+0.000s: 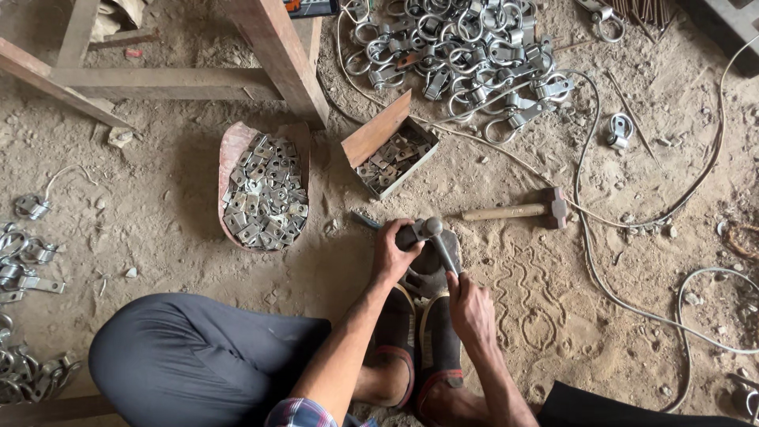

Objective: The person sits on the ground and repeatedly hammers small metal parts placed on a metal anvil. They pick up parts from a nearby container, position them on the anvil, and strike them with a hammer.

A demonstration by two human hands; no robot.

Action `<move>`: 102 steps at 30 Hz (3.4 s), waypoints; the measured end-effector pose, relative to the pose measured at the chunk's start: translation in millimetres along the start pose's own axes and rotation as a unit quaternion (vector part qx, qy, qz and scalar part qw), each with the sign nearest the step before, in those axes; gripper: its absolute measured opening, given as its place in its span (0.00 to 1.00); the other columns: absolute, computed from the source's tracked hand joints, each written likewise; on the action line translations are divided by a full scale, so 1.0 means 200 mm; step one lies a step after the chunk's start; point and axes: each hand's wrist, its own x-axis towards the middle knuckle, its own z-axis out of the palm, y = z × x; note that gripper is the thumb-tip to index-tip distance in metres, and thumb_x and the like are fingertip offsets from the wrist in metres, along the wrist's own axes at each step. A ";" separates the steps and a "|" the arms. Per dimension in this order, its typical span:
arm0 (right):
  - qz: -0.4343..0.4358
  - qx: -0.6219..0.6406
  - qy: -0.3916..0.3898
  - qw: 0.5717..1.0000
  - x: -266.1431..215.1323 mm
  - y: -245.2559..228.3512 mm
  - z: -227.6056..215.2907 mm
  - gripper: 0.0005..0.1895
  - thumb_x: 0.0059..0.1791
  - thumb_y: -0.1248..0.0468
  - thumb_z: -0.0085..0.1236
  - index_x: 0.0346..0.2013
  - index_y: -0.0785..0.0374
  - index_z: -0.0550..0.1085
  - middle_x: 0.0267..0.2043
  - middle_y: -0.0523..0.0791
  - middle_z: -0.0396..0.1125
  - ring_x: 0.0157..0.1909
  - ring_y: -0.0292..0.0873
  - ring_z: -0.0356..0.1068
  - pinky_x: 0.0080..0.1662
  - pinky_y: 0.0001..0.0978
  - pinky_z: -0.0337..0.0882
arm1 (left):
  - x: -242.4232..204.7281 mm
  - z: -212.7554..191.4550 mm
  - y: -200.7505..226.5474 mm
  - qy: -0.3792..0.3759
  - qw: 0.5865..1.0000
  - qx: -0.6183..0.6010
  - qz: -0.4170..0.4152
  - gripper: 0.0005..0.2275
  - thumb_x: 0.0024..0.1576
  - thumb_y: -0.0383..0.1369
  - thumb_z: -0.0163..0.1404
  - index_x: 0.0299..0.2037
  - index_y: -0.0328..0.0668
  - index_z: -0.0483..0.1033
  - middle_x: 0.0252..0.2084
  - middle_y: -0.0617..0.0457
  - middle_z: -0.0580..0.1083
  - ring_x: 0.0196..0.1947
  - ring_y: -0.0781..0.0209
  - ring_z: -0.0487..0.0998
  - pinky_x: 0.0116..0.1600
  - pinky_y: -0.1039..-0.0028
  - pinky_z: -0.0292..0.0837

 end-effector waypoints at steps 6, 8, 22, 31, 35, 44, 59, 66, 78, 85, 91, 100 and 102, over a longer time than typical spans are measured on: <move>0.057 -0.010 -0.072 0.996 0.00 0.00 -0.01 0.23 0.59 0.47 0.38 0.38 0.63 0.69 0.15 0.44 0.55 0.15 0.39 0.48 0.16 0.38 0.54 | 0.00 0.01 0.00 -0.015 1.000 0.000 -0.026 0.21 0.42 0.24 0.65 0.47 0.43 0.75 0.49 0.47 0.76 0.52 0.50 0.77 0.58 0.62 0.74; 0.037 -0.012 -0.044 0.998 0.01 -0.03 -0.02 0.23 0.59 0.47 0.40 0.38 0.64 0.70 0.15 0.47 0.57 0.16 0.42 0.51 0.17 0.40 0.56 | 0.00 0.01 -0.01 -0.019 0.999 0.011 -0.032 0.22 0.42 0.24 0.66 0.48 0.43 0.75 0.49 0.47 0.76 0.53 0.50 0.76 0.58 0.61 0.74; 0.126 0.109 0.000 0.986 0.05 -0.02 -0.15 0.20 0.62 0.56 0.40 0.30 0.61 0.70 0.12 0.40 0.57 0.09 0.33 0.47 0.11 0.32 0.48 | -0.01 0.02 -0.05 0.001 0.999 0.028 0.022 0.21 0.44 0.27 0.65 0.49 0.45 0.74 0.48 0.47 0.75 0.51 0.46 0.75 0.58 0.59 0.70; 0.015 0.036 0.041 0.998 0.02 -0.04 -0.07 0.21 0.63 0.52 0.40 0.31 0.61 0.67 0.15 0.39 0.53 0.14 0.33 0.45 0.16 0.31 0.48 | -0.01 0.02 -0.07 0.009 0.999 0.029 0.029 0.22 0.43 0.26 0.65 0.48 0.44 0.74 0.47 0.47 0.75 0.51 0.46 0.75 0.57 0.57 0.70; -0.070 -0.049 0.079 0.993 -0.01 -0.02 -0.03 0.20 0.63 0.52 0.41 0.34 0.61 0.69 0.15 0.38 0.53 0.17 0.33 0.43 0.18 0.30 0.47 | 0.00 0.02 -0.05 0.004 1.000 0.014 0.017 0.22 0.43 0.26 0.65 0.48 0.44 0.74 0.47 0.48 0.75 0.50 0.47 0.77 0.57 0.59 0.72; 0.022 0.085 -0.003 0.996 0.03 -0.11 -0.10 0.19 0.62 0.57 0.42 0.31 0.62 0.70 0.11 0.38 0.52 0.10 0.33 0.43 0.15 0.34 0.46 | 0.01 0.01 -0.04 0.003 1.000 0.023 0.020 0.21 0.44 0.25 0.66 0.48 0.43 0.73 0.47 0.48 0.75 0.51 0.48 0.76 0.57 0.58 0.71; -0.032 0.039 0.035 0.998 0.02 -0.01 -0.05 0.17 0.63 0.57 0.41 0.38 0.65 0.70 0.13 0.41 0.54 0.12 0.37 0.44 0.17 0.34 0.49 | 0.00 0.01 -0.04 0.012 1.000 -0.002 0.025 0.21 0.44 0.25 0.65 0.47 0.42 0.74 0.46 0.47 0.76 0.49 0.47 0.77 0.56 0.59 0.72; 0.075 0.109 -0.011 0.991 0.07 0.05 -0.01 0.23 0.62 0.54 0.34 0.33 0.63 0.71 0.13 0.38 0.56 0.10 0.32 0.46 0.12 0.30 0.48 | 0.00 0.01 -0.05 0.006 1.000 -0.015 0.022 0.19 0.45 0.25 0.65 0.47 0.42 0.74 0.47 0.48 0.76 0.50 0.50 0.78 0.57 0.61 0.73; -0.053 0.015 0.075 0.996 0.05 0.01 -0.03 0.24 0.66 0.53 0.37 0.30 0.58 0.68 0.15 0.40 0.53 0.18 0.37 0.40 0.24 0.34 0.51 | 0.00 0.00 -0.03 0.013 1.000 -0.006 0.028 0.20 0.44 0.24 0.65 0.46 0.41 0.74 0.46 0.47 0.76 0.49 0.48 0.78 0.55 0.61 0.73; 0.025 0.050 0.009 0.998 0.04 0.00 -0.02 0.24 0.62 0.52 0.36 0.33 0.64 0.71 0.15 0.39 0.56 0.13 0.32 0.45 0.14 0.32 0.50 | 0.00 0.02 -0.06 0.017 0.999 -0.008 0.032 0.20 0.43 0.24 0.65 0.47 0.42 0.75 0.45 0.46 0.76 0.49 0.47 0.78 0.55 0.62 0.74; 0.119 0.037 -0.047 0.991 0.04 0.01 -0.04 0.26 0.62 0.51 0.38 0.34 0.68 0.73 0.15 0.47 0.60 0.13 0.42 0.52 0.16 0.40 0.54 | 0.00 0.04 -0.08 0.009 0.998 0.032 0.054 0.29 0.44 0.28 0.67 0.58 0.41 0.69 0.53 0.45 0.72 0.55 0.48 0.73 0.61 0.57 0.68; 0.106 0.003 -0.014 0.994 0.03 -0.09 -0.11 0.23 0.59 0.50 0.43 0.40 0.68 0.74 0.22 0.59 0.68 0.24 0.62 0.67 0.27 0.54 0.66 | -0.07 0.04 0.06 -0.002 0.966 0.252 0.064 0.25 0.51 0.35 0.65 0.59 0.48 0.71 0.53 0.51 0.69 0.55 0.49 0.71 0.61 0.49 0.63; 0.168 0.016 -0.077 0.983 0.05 -0.10 -0.13 0.24 0.59 0.48 0.42 0.39 0.67 0.74 0.23 0.60 0.68 0.24 0.62 0.67 0.28 0.53 0.66 | -0.06 0.02 0.10 0.012 0.969 0.242 0.049 0.24 0.50 0.35 0.64 0.57 0.49 0.72 0.52 0.51 0.70 0.55 0.49 0.71 0.60 0.49 0.62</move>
